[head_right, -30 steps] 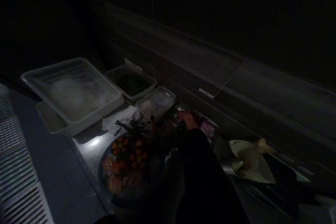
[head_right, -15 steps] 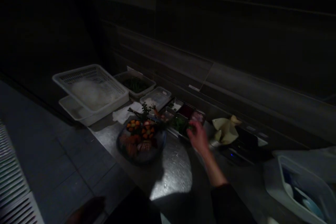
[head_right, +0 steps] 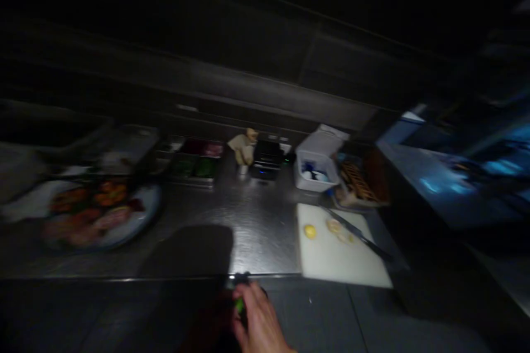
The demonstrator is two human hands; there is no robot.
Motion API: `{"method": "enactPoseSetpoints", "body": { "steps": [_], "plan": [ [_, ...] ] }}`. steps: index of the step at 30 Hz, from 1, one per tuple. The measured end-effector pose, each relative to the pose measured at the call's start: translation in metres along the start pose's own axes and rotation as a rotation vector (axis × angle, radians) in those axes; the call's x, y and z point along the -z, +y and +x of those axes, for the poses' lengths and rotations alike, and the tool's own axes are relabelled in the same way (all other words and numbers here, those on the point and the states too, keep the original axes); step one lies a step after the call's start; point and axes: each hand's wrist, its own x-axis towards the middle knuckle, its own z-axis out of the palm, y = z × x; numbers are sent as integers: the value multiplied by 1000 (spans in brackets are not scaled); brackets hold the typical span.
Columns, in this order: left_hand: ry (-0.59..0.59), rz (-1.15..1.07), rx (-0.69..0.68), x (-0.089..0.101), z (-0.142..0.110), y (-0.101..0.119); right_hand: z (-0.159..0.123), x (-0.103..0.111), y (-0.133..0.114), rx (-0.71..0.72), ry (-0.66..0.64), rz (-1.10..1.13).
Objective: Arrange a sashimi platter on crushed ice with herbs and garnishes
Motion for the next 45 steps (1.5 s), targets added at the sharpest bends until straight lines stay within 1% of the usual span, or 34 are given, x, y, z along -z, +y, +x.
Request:
{"method": "enactPoseSetpoints", "body": {
  "steps": [1,2,3,5,6,7,8,9,11,13,15,17,18,20,21,23,24,26,28,30,31,33,34,36,38,39,40,42,43,45],
  "plan": [
    [39,-46,43,-11,13,-6,-1,19,13,-13,-2,5],
    [49,-58,85,-22,29,-11,-1,40,33,-38,41,9],
    [66,-38,113,-35,47,-14,0,65,61,-76,115,6],
    [151,41,88,-65,84,-14,-4,119,133,-213,322,-72],
    [174,115,69,-82,102,-10,-9,147,174,-316,421,-167],
    [193,193,43,-101,118,-6,-14,175,215,-433,470,-296],
    [199,270,21,-122,134,0,-18,200,256,-537,467,-420],
    [205,328,-3,-143,149,6,-21,224,294,-595,456,-475],
    [184,394,-47,-189,178,16,-21,262,357,-647,369,-532],
    [156,462,-94,-235,205,23,-17,289,401,-623,258,-527],
    [138,568,-160,-275,230,28,-11,306,427,-569,156,-507],
    [138,686,-224,-305,249,31,-10,317,440,-518,79,-482],
    [126,732,-245,-315,257,33,-13,321,441,-504,54,-464],
    [102,812,-277,-327,268,37,-30,325,436,-460,36,-375],
    [107,835,-290,-328,271,39,-44,325,431,-429,40,-290],
    [161,847,-308,-325,276,47,-80,320,415,-357,53,-41],
    [204,836,-310,-321,279,52,-101,315,407,-362,49,93],
    [270,804,-302,-317,287,63,-140,300,392,-431,32,285],
    [278,794,-310,-320,298,74,-170,281,383,-538,77,359],
    [240,803,-331,-330,311,80,-189,266,381,-661,130,380],
    [215,822,-344,-336,316,79,-194,261,382,-715,147,387],
    [172,888,-362,-348,320,70,-200,258,386,-776,162,398],
    [158,932,-365,-352,320,63,-202,258,389,-777,167,395],
    [147,1016,-357,-357,314,45,-209,258,394,-735,194,361],
    [141,1085,-339,-357,306,29,-216,255,397,-669,220,303],
    [141,1115,-329,-356,303,23,-219,252,399,-639,210,272],
    [142,1140,-319,-355,301,18,-221,249,399,-610,178,240],
    [141,1176,-306,-353,300,14,-220,245,399,-564,54,167],
    [139,1187,-304,-353,300,14,-217,246,398,-551,-16,120],
    [131,1206,-313,-353,303,14,-207,255,393,-532,-165,37]
  ]
}}
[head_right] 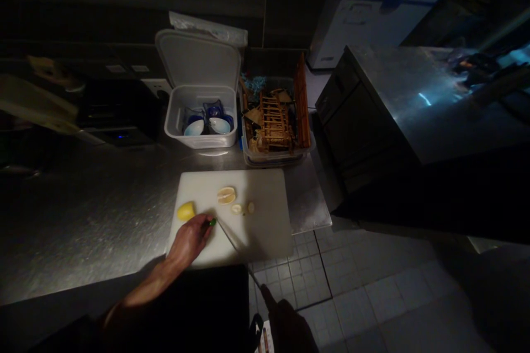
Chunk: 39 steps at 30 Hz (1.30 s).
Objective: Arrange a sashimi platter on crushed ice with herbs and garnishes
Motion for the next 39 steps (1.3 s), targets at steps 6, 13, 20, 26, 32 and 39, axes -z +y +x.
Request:
{"method": "enactPoseSetpoints", "body": {
  "steps": [6,13,20,26,32,39],
  "plan": [
    [26,38,-65,-4,2,-4,6,50,-35,-93,-353,-151],
    [52,75,-113,-6,2,-5,14,49,-35,-29,-360,-169],
    [25,106,-161,-7,0,-13,13,29,3,44,-109,-126],
    [-122,133,-288,12,15,-18,-7,52,34,182,-106,-176],
    [-329,302,-477,29,38,-13,13,66,4,197,-177,-247],
    [-390,335,-533,34,49,-10,21,69,2,197,-156,-203]
  ]
}}
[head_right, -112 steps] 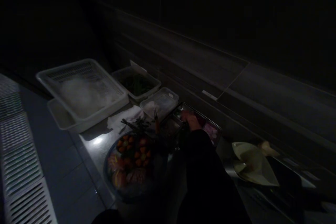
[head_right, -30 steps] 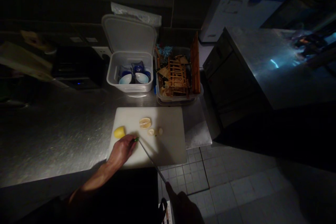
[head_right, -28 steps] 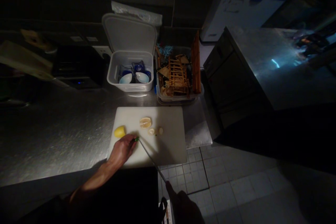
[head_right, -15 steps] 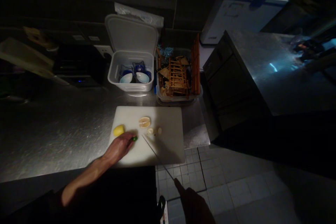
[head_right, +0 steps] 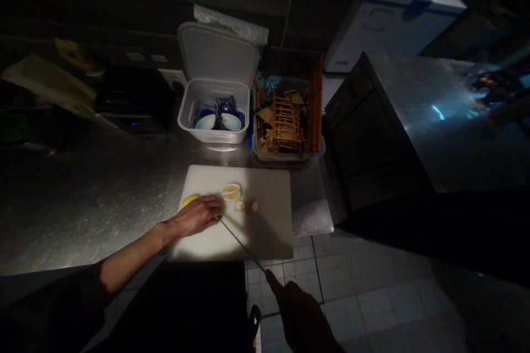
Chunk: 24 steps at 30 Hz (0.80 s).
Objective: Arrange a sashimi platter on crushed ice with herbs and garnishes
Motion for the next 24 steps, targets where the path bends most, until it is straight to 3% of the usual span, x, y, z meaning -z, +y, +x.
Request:
{"method": "enactPoseSetpoints", "body": {
  "steps": [7,16,20,24],
  "plan": [
    [-25,25,-64,0,2,-5,1,11,-5,-31,-61,7],
    [25,-12,-89,-2,1,-5,-1,10,-6,-32,-119,-82],
    [25,-11,-95,-3,1,-7,27,11,-25,-44,-154,-181],
    [23,11,-80,-2,-1,-6,48,2,-42,-82,-84,-271]
  ]
}}
